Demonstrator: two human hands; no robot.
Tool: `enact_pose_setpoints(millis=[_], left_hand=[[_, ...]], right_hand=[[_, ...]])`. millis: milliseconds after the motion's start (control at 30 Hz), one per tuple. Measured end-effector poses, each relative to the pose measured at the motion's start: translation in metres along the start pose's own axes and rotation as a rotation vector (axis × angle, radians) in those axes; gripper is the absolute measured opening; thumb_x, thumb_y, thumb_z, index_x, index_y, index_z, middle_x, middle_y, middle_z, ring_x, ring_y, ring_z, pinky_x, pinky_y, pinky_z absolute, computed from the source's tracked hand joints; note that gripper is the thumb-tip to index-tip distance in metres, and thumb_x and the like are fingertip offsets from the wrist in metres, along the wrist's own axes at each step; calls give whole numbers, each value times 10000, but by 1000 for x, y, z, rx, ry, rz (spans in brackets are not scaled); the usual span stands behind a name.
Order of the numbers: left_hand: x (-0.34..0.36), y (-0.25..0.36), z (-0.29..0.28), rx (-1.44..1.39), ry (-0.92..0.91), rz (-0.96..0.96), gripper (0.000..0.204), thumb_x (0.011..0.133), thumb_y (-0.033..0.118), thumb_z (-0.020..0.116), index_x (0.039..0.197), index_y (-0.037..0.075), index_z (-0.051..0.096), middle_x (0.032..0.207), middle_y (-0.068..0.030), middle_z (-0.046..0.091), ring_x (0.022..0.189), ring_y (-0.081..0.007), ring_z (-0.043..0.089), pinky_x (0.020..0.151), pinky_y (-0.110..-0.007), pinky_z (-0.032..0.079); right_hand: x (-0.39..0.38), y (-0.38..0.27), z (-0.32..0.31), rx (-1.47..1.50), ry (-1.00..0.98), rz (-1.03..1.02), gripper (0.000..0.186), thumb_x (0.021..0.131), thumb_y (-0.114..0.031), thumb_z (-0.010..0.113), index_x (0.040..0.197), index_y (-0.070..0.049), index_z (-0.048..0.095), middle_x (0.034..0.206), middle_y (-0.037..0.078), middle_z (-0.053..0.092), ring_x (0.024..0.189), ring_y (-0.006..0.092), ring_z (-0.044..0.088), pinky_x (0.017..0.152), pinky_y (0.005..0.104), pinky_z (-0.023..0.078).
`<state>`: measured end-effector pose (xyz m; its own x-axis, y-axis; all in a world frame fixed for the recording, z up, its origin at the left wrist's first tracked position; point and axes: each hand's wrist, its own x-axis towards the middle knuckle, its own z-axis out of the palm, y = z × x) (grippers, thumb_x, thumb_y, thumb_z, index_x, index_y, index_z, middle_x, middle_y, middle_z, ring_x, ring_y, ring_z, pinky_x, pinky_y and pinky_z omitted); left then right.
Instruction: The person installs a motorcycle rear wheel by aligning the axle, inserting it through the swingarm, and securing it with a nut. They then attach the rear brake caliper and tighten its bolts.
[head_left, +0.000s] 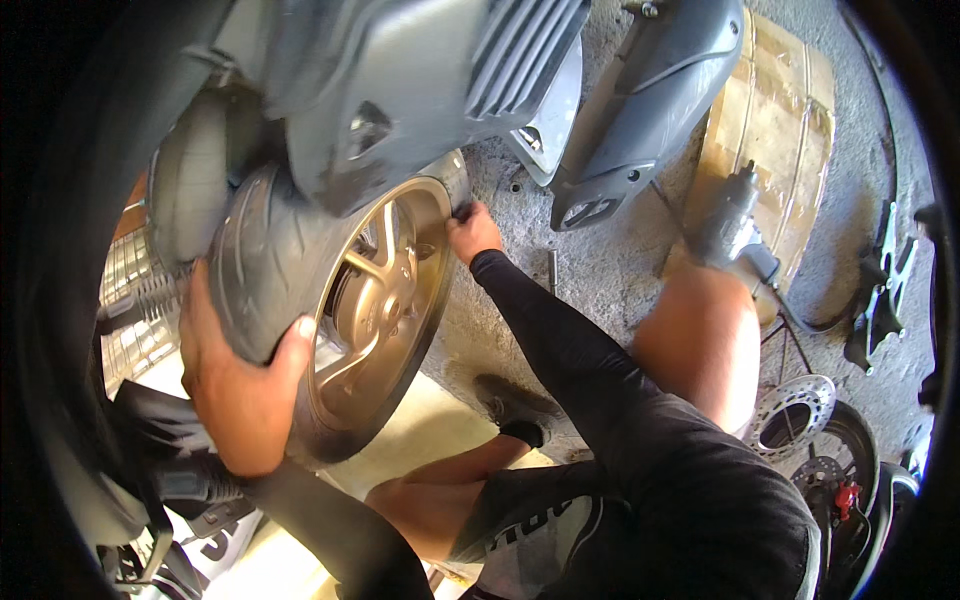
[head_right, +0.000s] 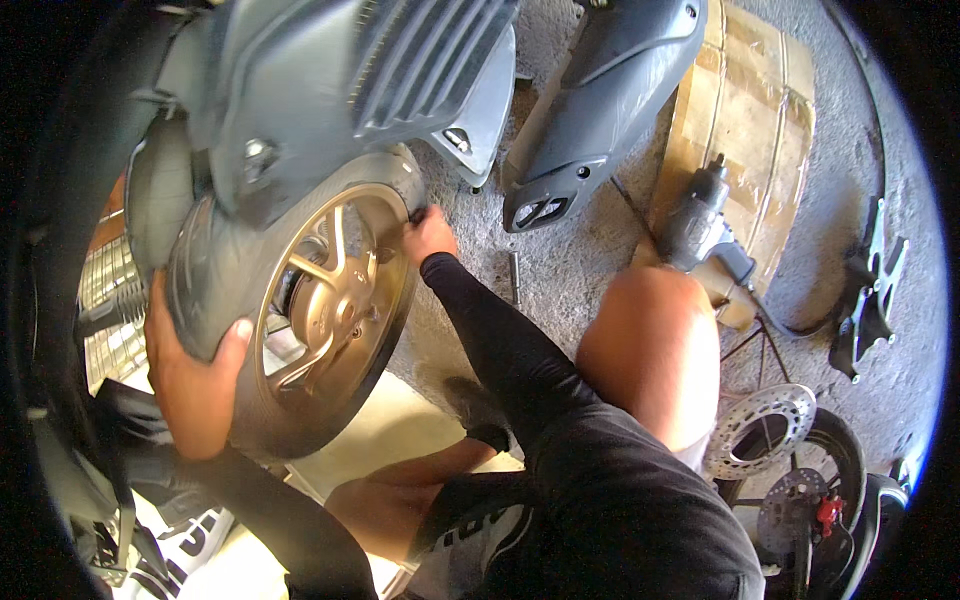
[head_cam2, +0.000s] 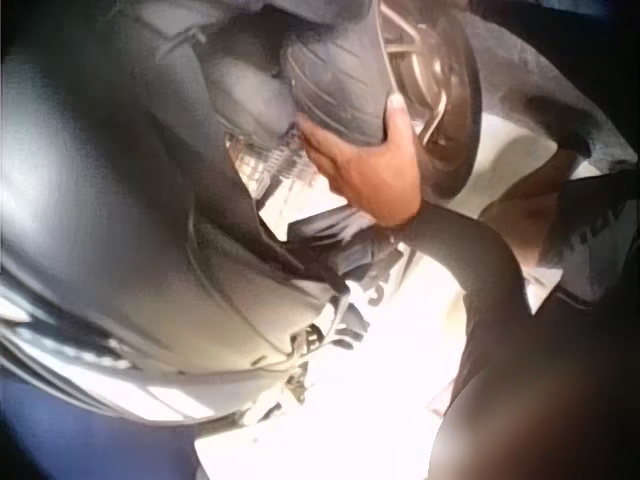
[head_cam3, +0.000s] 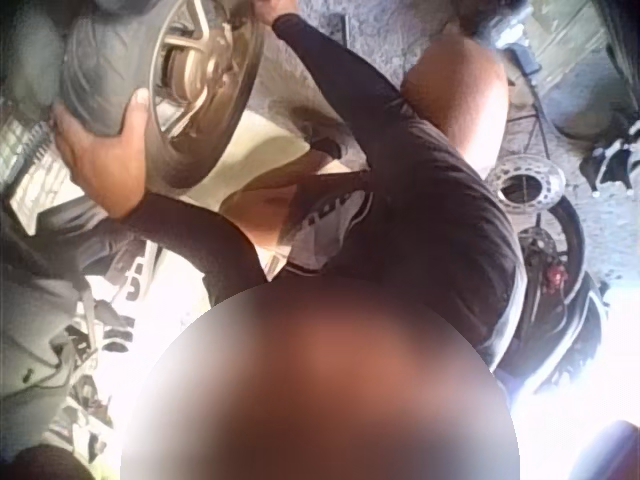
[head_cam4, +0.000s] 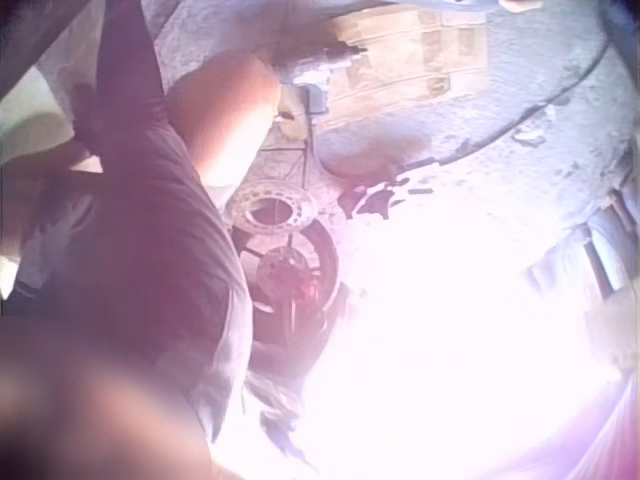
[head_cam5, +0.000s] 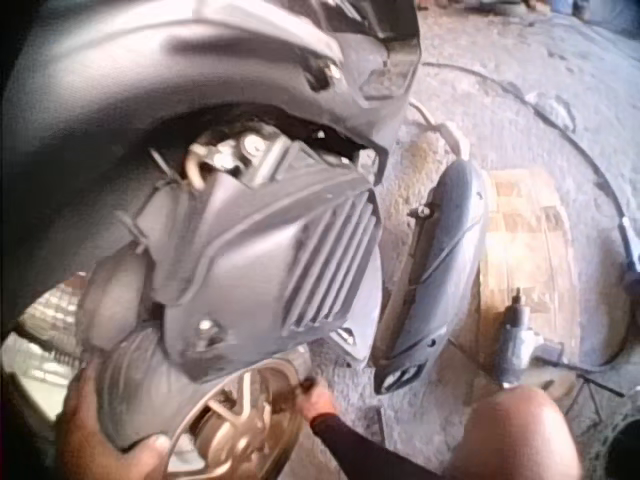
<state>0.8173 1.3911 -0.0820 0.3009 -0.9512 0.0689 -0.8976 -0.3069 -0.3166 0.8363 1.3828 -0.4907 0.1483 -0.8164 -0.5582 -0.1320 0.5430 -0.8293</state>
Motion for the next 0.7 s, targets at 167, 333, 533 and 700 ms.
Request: enact_pose_setpoints(millis=[167,333,533,700], left_hand=[[4,-3,-11,32,-9,-27,907,644,344,806,1390,35,393,1327,-233,485,1206,-405,477,997,-465,399],[-4,-8,-15,3,36,-43,885,689,357,783,1414,52,377,1400,-236,432,1276,-394,434,1045,-469,355],[-120,11,56,-792,442,-5,269,840,179,594,1042,22,674,1060,-153,656,975,-343,603,922,-444,441],[-158,12,233,-2283,147,-1697,747,847,697,458,1305,108,454,1320,-102,483,1187,-250,483,984,-452,376]], right_hand=[[-46,-93,-22,596,-820,-76,651,803,-306,616,1346,14,454,1273,206,565,1199,276,525,1038,337,378],[-58,-139,3,538,-450,132,616,881,-364,608,1300,39,404,1250,240,566,1170,337,550,1004,379,413],[-61,-146,19,142,-126,-28,368,968,-315,505,1092,27,450,996,307,628,975,457,600,827,485,466],[-69,-157,16,203,-106,88,406,962,-333,521,1100,47,479,993,300,625,951,418,615,812,470,477]])
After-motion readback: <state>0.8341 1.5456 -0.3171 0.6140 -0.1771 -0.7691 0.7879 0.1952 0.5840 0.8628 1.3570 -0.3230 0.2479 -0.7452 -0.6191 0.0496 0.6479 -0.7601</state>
